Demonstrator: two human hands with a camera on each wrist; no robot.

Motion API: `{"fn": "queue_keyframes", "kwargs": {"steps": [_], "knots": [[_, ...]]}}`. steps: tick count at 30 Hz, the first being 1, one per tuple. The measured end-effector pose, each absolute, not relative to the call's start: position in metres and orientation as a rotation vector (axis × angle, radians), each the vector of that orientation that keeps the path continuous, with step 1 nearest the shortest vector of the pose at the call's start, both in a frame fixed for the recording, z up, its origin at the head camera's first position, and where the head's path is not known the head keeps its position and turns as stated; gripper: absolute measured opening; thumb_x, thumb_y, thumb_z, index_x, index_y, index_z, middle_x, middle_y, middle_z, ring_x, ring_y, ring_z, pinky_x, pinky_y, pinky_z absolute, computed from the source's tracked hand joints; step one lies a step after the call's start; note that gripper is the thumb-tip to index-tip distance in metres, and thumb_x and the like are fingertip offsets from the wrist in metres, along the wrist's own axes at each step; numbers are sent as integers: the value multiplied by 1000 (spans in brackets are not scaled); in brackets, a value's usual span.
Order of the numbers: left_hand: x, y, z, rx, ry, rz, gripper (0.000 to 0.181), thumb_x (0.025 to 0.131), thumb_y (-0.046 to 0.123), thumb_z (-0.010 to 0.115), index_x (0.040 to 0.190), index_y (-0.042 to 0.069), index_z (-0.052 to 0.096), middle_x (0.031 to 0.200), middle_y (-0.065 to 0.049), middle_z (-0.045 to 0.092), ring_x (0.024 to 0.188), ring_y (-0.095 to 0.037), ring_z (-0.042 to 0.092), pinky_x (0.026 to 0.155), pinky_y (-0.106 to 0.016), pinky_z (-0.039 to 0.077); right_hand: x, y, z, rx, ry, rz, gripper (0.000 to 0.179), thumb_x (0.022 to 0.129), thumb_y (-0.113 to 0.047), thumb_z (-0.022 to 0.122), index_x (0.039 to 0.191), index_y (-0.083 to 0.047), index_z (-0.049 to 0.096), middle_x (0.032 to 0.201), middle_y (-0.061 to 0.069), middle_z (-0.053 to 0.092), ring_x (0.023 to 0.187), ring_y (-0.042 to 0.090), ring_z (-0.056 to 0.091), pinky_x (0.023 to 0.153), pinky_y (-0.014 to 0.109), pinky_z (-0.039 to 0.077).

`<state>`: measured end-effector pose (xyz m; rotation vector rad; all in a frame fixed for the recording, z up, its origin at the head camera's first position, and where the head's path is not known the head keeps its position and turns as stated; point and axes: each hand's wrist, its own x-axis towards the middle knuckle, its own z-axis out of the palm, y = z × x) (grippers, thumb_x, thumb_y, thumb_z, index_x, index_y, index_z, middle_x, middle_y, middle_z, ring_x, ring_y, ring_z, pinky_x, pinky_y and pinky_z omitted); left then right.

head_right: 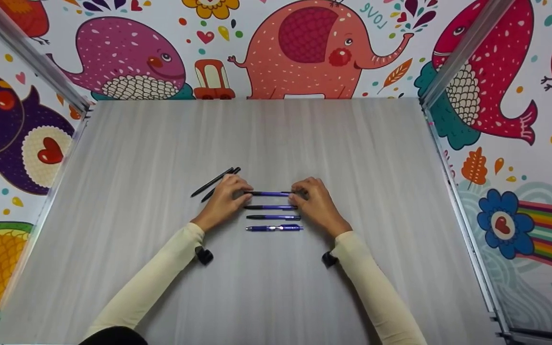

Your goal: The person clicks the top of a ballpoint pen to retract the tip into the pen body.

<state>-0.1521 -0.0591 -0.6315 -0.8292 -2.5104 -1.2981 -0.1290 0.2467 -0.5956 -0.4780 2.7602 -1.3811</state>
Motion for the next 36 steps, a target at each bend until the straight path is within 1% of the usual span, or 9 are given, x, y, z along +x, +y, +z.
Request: {"fn": "queue_keyframes", "kwargs": {"steps": [3, 5, 11, 13, 16, 20, 26, 30, 36], "knots": [[-143, -62, -612, -792, -2518, -1309, 11, 97, 4, 82, 107, 0, 81, 110, -11, 73, 118, -32, 60, 106, -48, 51, -132, 241, -591, -472, 2783, -1407, 21, 102, -9, 80, 120, 0, 79, 113, 12, 74, 102, 27, 62, 86, 33, 49], [-137, -64, -599, -749, -2553, -1310, 11, 98, 3, 80, 109, -1, 81, 113, -12, 74, 121, -33, 60, 108, -50, 51, -134, 237, -587, -469, 2791, -1427, 21, 102, -8, 79, 121, 2, 79, 114, 13, 74, 102, 28, 62, 86, 34, 50], [-131, -69, -588, -632, -2611, -1298, 16, 100, 5, 80, 115, -2, 80, 117, -12, 74, 123, -33, 61, 109, -49, 51, -140, 219, -579, -445, 2735, -1538, 23, 104, -7, 77, 124, 3, 77, 121, 15, 74, 111, 32, 68, 97, 48, 56], [-131, -72, -588, -607, -2590, -1309, 18, 100, 4, 80, 116, -2, 78, 119, -12, 74, 124, -33, 61, 109, -50, 51, -142, 213, -577, -427, 2705, -1569, 24, 105, -8, 76, 126, 3, 76, 124, 15, 73, 115, 33, 69, 102, 53, 57], [-128, -76, -590, -568, -2540, -1315, 20, 99, 3, 81, 118, -3, 77, 121, -12, 74, 125, -33, 61, 109, -50, 51, -144, 203, -576, -422, 2673, -1593, 26, 106, -10, 75, 128, 3, 75, 127, 15, 73, 118, 34, 68, 106, 56, 55], [-125, -84, -595, -539, -2452, -1327, 23, 97, 2, 83, 118, -4, 78, 121, -14, 74, 123, -34, 60, 108, -50, 52, -149, 192, -573, -440, 2648, -1613, 28, 107, -12, 74, 130, 4, 74, 129, 16, 73, 122, 35, 68, 108, 55, 54], [-125, -96, -611, -460, -2373, -1357, 21, 96, 4, 84, 115, -2, 79, 118, -9, 73, 120, -28, 59, 106, -42, 51, -160, 178, -573, -432, 2604, -1648, 30, 107, -11, 73, 131, 6, 73, 132, 18, 72, 128, 37, 67, 111, 52, 54], [-120, -102, -603, -393, -2412, -1361, 22, 97, 5, 83, 118, -3, 79, 120, -12, 73, 120, -32, 58, 106, -47, 51, -166, 166, -574, -395, 2581, -1646, 31, 107, -11, 72, 133, 6, 72, 133, 18, 71, 129, 37, 67, 112, 50, 55], [-109, -112, -599, -264, -2438, -1349, 21, 96, 4, 85, 115, -3, 79, 118, -13, 74, 121, -33, 58, 104, -47, 52, -172, 141, -578, -384, 2590, -1610, 31, 107, -9, 72, 133, 7, 72, 131, 21, 71, 122, 37, 70, 107, 49, 57]]}}
